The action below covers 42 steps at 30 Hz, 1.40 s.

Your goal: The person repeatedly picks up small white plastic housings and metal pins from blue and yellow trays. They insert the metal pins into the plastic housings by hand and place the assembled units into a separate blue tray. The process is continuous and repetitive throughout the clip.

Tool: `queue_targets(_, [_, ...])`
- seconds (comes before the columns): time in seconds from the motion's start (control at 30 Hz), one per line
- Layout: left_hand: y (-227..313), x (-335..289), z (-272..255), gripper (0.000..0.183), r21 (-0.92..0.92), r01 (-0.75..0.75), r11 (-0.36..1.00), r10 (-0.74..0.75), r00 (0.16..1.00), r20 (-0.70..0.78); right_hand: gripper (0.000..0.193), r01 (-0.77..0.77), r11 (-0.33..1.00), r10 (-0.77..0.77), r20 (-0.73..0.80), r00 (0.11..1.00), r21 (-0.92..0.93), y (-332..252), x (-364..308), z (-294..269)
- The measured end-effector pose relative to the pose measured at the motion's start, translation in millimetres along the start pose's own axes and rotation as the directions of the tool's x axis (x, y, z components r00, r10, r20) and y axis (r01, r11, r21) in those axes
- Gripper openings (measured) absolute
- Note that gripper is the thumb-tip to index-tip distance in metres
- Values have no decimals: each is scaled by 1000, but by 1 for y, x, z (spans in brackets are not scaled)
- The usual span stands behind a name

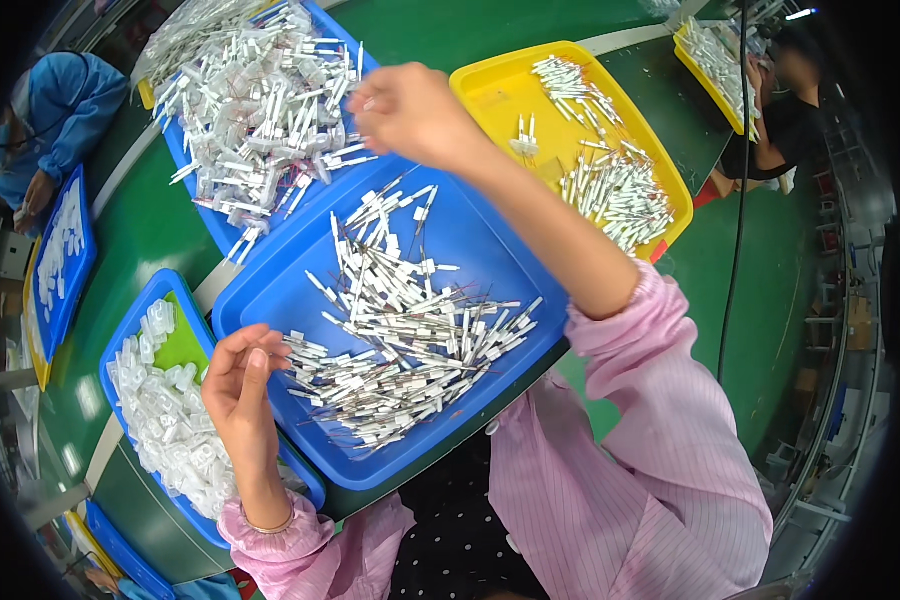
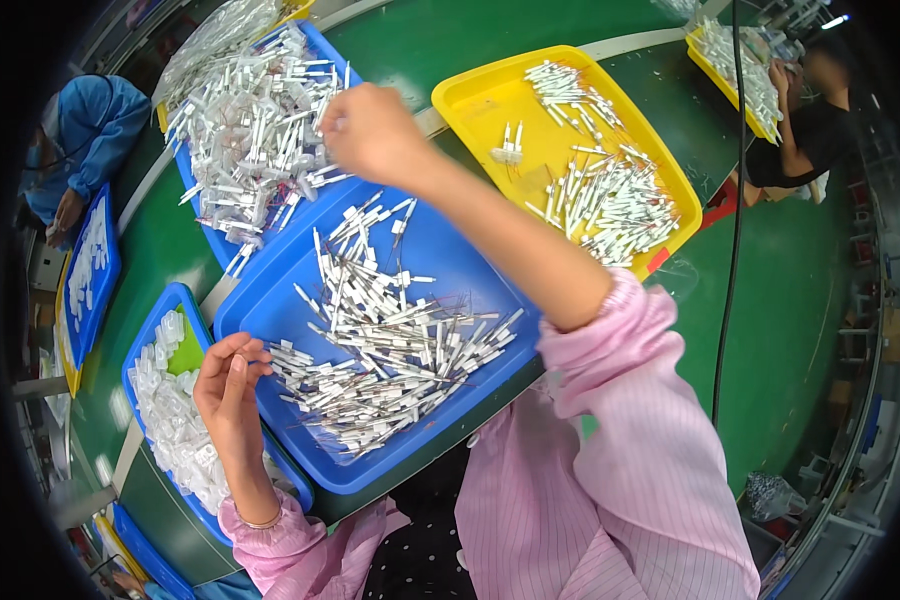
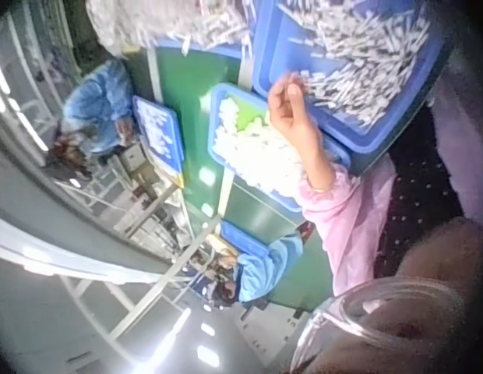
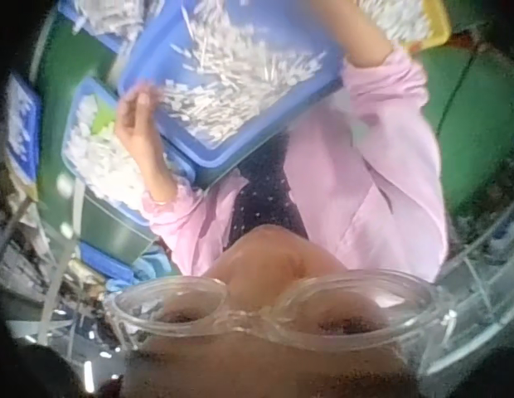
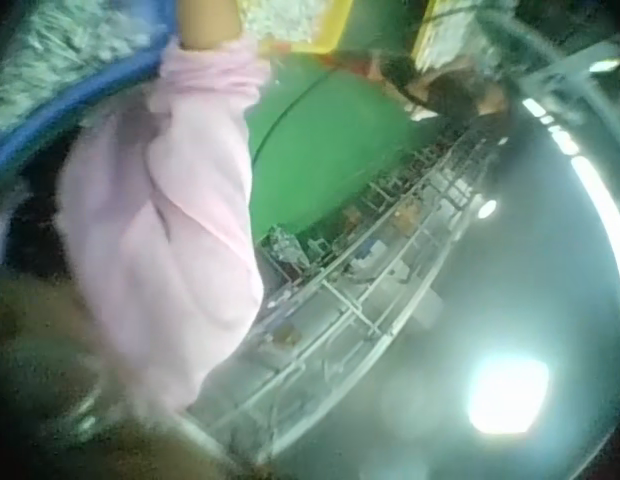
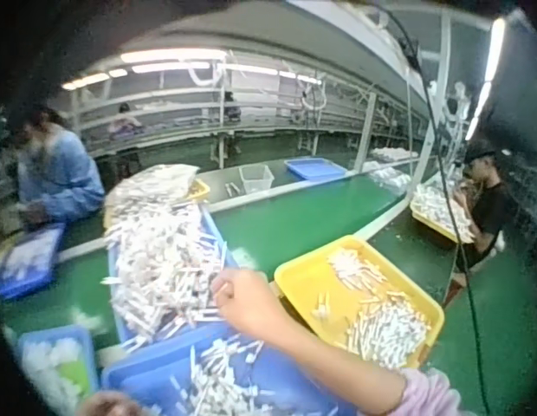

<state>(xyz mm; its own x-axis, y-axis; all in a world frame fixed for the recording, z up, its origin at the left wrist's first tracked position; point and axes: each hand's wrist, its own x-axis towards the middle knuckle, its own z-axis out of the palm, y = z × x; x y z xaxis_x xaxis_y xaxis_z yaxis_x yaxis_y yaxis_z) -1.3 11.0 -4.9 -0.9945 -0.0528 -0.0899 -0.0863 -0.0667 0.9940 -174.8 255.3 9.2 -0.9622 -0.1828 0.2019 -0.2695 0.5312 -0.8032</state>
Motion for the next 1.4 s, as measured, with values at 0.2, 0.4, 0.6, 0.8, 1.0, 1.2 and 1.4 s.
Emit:
queue_targets(0.2, [-3, 3, -2, 21, 22, 0, 1000, -1, 999, 35, 13, -109, 708, 76, -78, 994, -698, 72, -49, -96])
queue_targets(0.4, [-10, 7, -3, 19, 23, 36, 999, -37, 999, 25, 15, -229, 869, 222, -68, 973, -439, 97, -82, -104])
queue_targets(0.6, [-10, 8, -3, 18, 20, 50, 999, -50, 999, 6, 12, -161, 945, 136, -104, 985, -286, 104, -86, -96])
queue_targets(0.8, [-10, 8, 1, 17, 11, 39, 999, -39, 999, 22, 16, -190, 926, 134, -187, 973, -327, 113, -85, -94])
queue_targets(1.0, [-6, 2, 2, 17, 25, 37, 999, -38, 999, 11, 15, -252, 922, 281, -59, 958, 293, 41, -99, -96])
queue_targets(1.2, [-3, -6, 18, 37, 73, -322, 944, 299, 928, 221, 19, -581, 356, 132, 576, 807, 732, -25, -126, -42])
queue_targets(1.4, [4, -12, 17, 45, 56, -453, 890, 399, 833, 384, 20, -827, 193, 62, 835, 547, 528, -44, -126, 18])
